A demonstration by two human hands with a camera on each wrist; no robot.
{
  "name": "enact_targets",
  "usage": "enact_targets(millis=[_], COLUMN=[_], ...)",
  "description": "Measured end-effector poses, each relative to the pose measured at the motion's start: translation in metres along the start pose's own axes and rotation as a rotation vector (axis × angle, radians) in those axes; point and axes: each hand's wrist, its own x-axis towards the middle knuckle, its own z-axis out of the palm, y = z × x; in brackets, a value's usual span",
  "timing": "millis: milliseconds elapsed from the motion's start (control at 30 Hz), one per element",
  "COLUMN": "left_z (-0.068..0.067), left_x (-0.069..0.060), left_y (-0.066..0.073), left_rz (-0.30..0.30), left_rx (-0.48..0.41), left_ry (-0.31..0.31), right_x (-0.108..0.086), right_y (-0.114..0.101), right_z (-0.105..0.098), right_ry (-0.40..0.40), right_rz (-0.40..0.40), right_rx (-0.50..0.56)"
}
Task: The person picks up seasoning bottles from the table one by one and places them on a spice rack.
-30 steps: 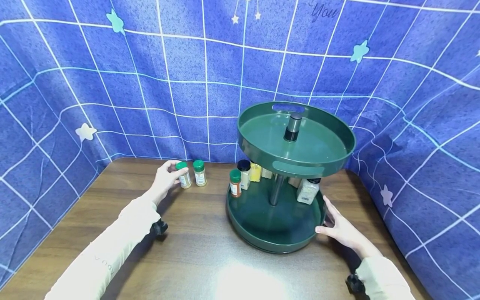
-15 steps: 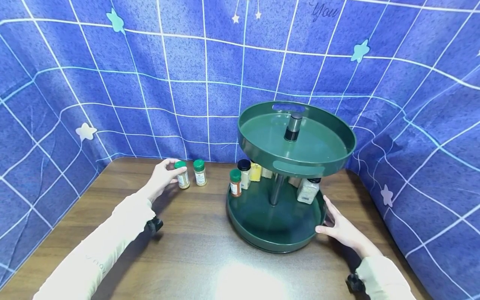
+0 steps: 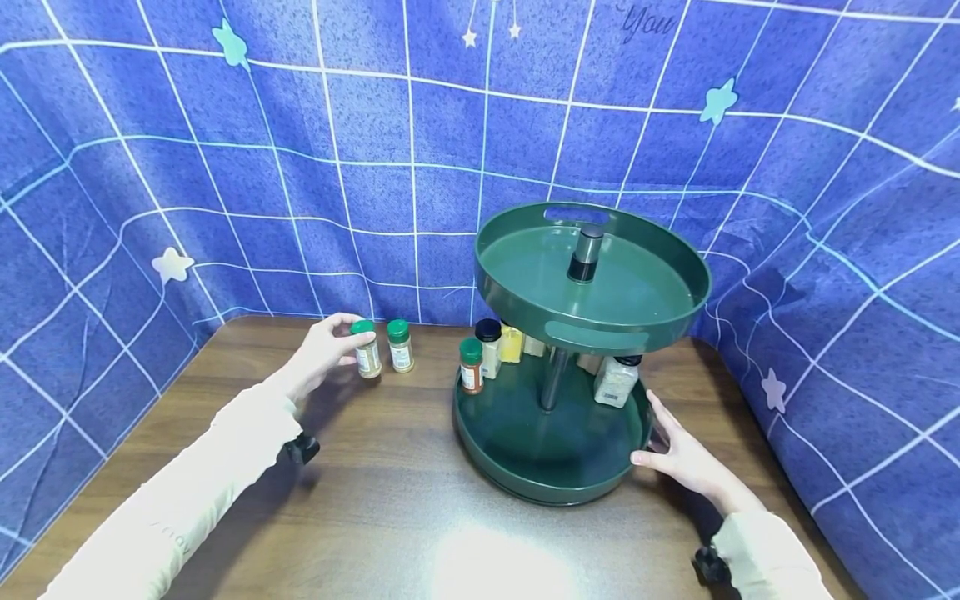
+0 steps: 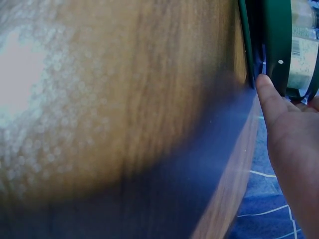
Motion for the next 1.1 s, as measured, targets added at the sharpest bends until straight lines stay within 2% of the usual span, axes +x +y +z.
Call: enact_targets(millis=[233, 433, 633, 867, 1100], left_z=[0.001, 0.002, 0.008, 0.016, 0.025], left_x=[-0.012, -0.019, -0.025, -0.032, -0.037], left_y=[0.019, 0.030, 0.042, 0.056, 0.068], left_rz=[0.017, 0.036, 0.022, 0.056, 0.073], left_rx=[0.021, 0.026, 0.000, 0.007, -0.005], left_ry=[-0.041, -0.076, -0.110, -0.161, -0.201], right_x=[0.000, -0.001, -0.001, -0.002, -0.002], right_y=[0.000, -0.001, 0.000, 0.001, 0.000], right_z=[0.000, 0.000, 0.000, 0.001, 0.001], right_ry=[0.001, 0.003, 0.009, 0.012, 0.012], right_rz=[-0.003, 0.000, -0.005, -0.031, -0.023], right_rx=[-0.004, -0.024, -0.036, -0.022, -0.029])
